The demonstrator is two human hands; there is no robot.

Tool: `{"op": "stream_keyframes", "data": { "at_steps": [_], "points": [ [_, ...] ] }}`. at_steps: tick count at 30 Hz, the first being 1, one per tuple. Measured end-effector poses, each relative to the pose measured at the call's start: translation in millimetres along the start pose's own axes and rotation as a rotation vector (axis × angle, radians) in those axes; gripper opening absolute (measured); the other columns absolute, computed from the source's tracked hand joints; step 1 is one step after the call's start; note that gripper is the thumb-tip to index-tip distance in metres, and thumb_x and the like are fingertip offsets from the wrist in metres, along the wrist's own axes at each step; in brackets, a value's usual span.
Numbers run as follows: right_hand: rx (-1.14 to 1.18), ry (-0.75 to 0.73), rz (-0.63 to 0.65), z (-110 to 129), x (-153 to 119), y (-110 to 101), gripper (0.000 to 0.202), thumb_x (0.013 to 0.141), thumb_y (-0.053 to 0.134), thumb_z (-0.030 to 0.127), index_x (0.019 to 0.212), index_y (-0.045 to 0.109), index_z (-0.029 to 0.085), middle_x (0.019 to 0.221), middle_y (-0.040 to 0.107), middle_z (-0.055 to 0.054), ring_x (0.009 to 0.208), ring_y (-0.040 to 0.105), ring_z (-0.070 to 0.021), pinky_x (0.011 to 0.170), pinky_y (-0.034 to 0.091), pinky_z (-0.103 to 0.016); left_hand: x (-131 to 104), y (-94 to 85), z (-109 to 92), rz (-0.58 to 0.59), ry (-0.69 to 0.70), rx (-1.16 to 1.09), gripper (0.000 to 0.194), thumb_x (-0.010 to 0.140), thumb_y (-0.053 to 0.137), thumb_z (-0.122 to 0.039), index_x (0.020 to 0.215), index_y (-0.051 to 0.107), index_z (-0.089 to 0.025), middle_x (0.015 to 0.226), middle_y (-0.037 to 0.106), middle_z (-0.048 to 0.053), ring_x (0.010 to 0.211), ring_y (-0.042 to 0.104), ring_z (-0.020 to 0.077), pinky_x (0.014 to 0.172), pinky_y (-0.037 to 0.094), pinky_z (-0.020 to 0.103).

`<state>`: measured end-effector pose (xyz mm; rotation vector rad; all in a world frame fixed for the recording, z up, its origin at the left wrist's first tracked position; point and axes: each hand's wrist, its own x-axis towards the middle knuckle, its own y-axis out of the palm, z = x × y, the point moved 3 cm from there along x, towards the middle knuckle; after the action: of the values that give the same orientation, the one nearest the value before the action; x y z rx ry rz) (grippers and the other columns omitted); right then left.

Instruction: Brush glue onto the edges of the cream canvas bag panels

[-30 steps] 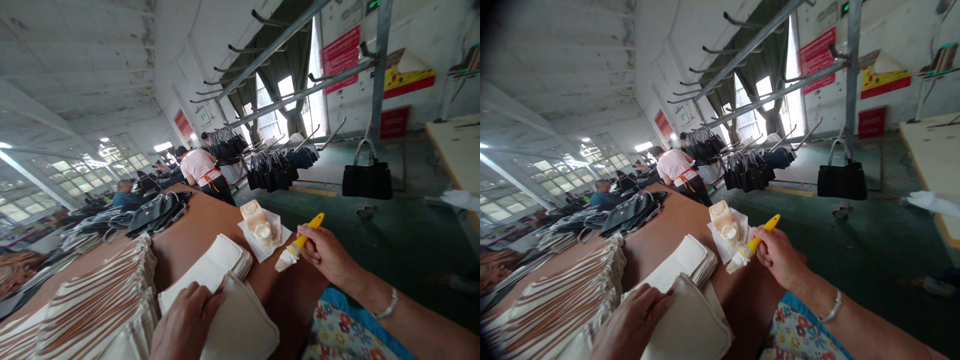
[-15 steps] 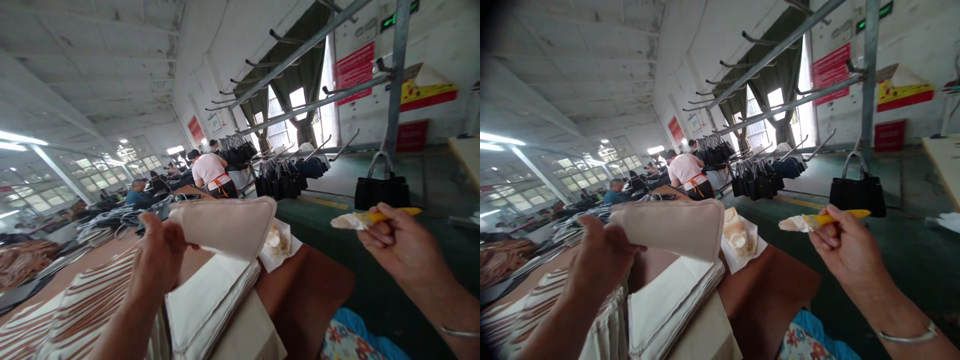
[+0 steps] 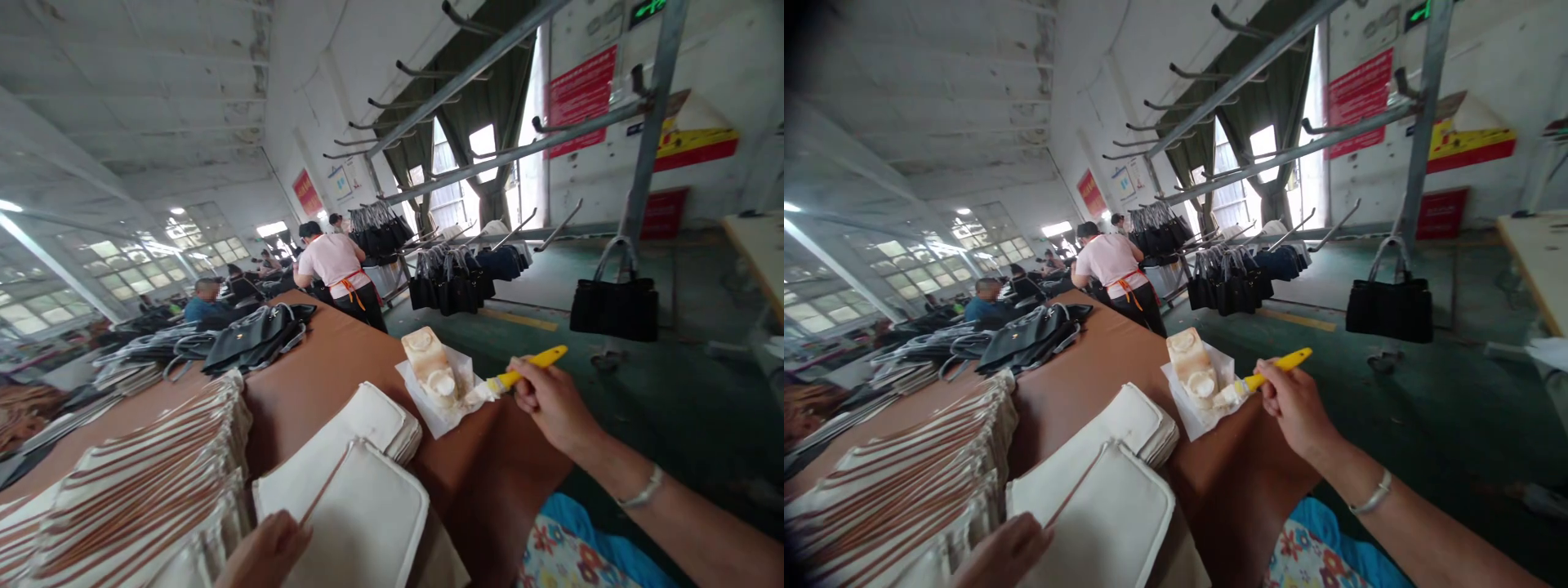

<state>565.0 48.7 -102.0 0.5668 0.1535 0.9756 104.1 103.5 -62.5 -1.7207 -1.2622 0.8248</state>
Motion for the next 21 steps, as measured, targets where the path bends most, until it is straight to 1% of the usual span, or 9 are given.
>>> {"op": "stream_keyframes", "data": {
  "at_steps": [2, 4, 6, 7, 9, 11, 14, 18, 21],
  "points": [
    [-0.188, -0.070, 0.065, -10, 12, 10, 0.031, 0.086, 0.063, 0.047, 0.089, 0.057, 0.016, 0.058, 0.043, 0.005, 0.044, 0.033, -0.0061, 0.040, 0.026, -0.019, 15, 14.5, -3, -0.078, 0.022, 0.021, 0.033, 0.081, 0.052, -0.057, 0.074, 0.060, -0.025, 0.083, 0.068, 0.006, 0.089, 0.062, 0.0282, 0.086, 0.046, 0.039],
    [-0.342, -0.124, 0.133, -18, 26, 21, 0.033, 0.088, 0.059, 0.049, 0.092, 0.059, 0.016, 0.062, 0.047, 0.003, 0.047, 0.037, -0.0074, 0.043, 0.028, -0.020, 31, 28.1, -10, -0.101, 0.023, 0.085, 0.030, 0.087, 0.043, -0.047, 0.094, 0.061, -0.024, 0.103, 0.068, 0.010, 0.100, 0.061, 0.0291, 0.094, 0.042, 0.043],
    [-0.444, -0.162, 0.193, -27, 40, 32, 0.032, 0.087, 0.060, 0.047, 0.091, 0.063, 0.015, 0.063, 0.051, 0.002, 0.051, 0.043, -0.0092, 0.047, 0.033, -0.021, 45, 41.6, -18, -0.058, 0.031, 0.179, 0.035, 0.090, 0.035, -0.039, 0.107, 0.060, -0.021, 0.112, 0.067, 0.014, 0.103, 0.061, 0.0295, 0.096, 0.041, 0.046],
    [-0.494, -0.184, 0.228, -32, 47, 37, 0.030, 0.086, 0.060, 0.045, 0.090, 0.064, 0.015, 0.064, 0.053, 0.001, 0.054, 0.046, -0.0105, 0.051, 0.036, -0.022, 51, 47.9, -21, -0.018, 0.039, 0.220, 0.036, 0.091, 0.032, -0.037, 0.108, 0.060, -0.020, 0.112, 0.067, 0.014, 0.102, 0.062, 0.0296, 0.095, 0.042, 0.046],
    [-0.591, -0.223, 0.301, -44, 58, 48, 0.026, 0.084, 0.061, 0.041, 0.085, 0.067, 0.016, 0.069, 0.059, -0.001, 0.063, 0.054, -0.0138, 0.062, 0.042, -0.024, 61, 56.7, -24, 0.032, 0.029, 0.248, 0.039, 0.092, 0.029, -0.036, 0.104, 0.061, -0.019, 0.107, 0.068, 0.015, 0.101, 0.063, 0.0296, 0.093, 0.043, 0.045],
    [-0.674, -0.253, 0.355, -58, 66, 55, 0.022, 0.083, 0.061, 0.036, 0.081, 0.069, 0.016, 0.077, 0.065, -0.003, 0.074, 0.059, -0.0173, 0.072, 0.044, -0.027, 67, 59.5, -25, 0.029, -0.008, 0.222, 0.041, 0.093, 0.026, -0.036, 0.099, 0.062, -0.019, 0.101, 0.069, 0.014, 0.098, 0.064, 0.0284, 0.090, 0.044, 0.042],
    [-0.775, -0.286, 0.393, -74, 74, 60, 0.020, 0.082, 0.059, 0.032, 0.081, 0.069, 0.016, 0.081, 0.068, -0.006, 0.077, 0.061, -0.0194, 0.076, 0.044, -0.030, 70, 56.8, -26, 0.021, -0.068, 0.114, 0.041, 0.094, 0.027, -0.039, 0.088, 0.064, -0.020, 0.086, 0.070, 0.010, 0.086, 0.066, 0.0251, 0.080, 0.046, 0.035],
    [-0.845, -0.346, 0.429, -77, 76, 58, 0.023, 0.088, 0.054, 0.035, 0.086, 0.069, 0.017, 0.086, 0.069, -0.007, 0.078, 0.061, -0.0192, 0.077, 0.045, -0.030, 64, 51.7, -30, 0.017, -0.096, -0.112, 0.041, 0.087, 0.043, -0.055, 0.078, 0.066, -0.022, 0.073, 0.071, 0.003, 0.076, 0.066, 0.0237, 0.068, 0.046, 0.029],
    [-0.876, -0.408, 0.504, -71, 69, 55, 0.021, 0.089, 0.054, 0.034, 0.089, 0.069, 0.019, 0.091, 0.068, -0.007, 0.084, 0.061, -0.0194, 0.082, 0.045, -0.031, 55, 52.8, -34, 0.011, -0.193, -0.337, 0.045, 0.076, 0.056, -0.065, 0.080, 0.069, -0.022, 0.065, 0.069, 0.001, 0.061, 0.062, 0.0221, 0.054, 0.042, 0.027]
  ]
}}
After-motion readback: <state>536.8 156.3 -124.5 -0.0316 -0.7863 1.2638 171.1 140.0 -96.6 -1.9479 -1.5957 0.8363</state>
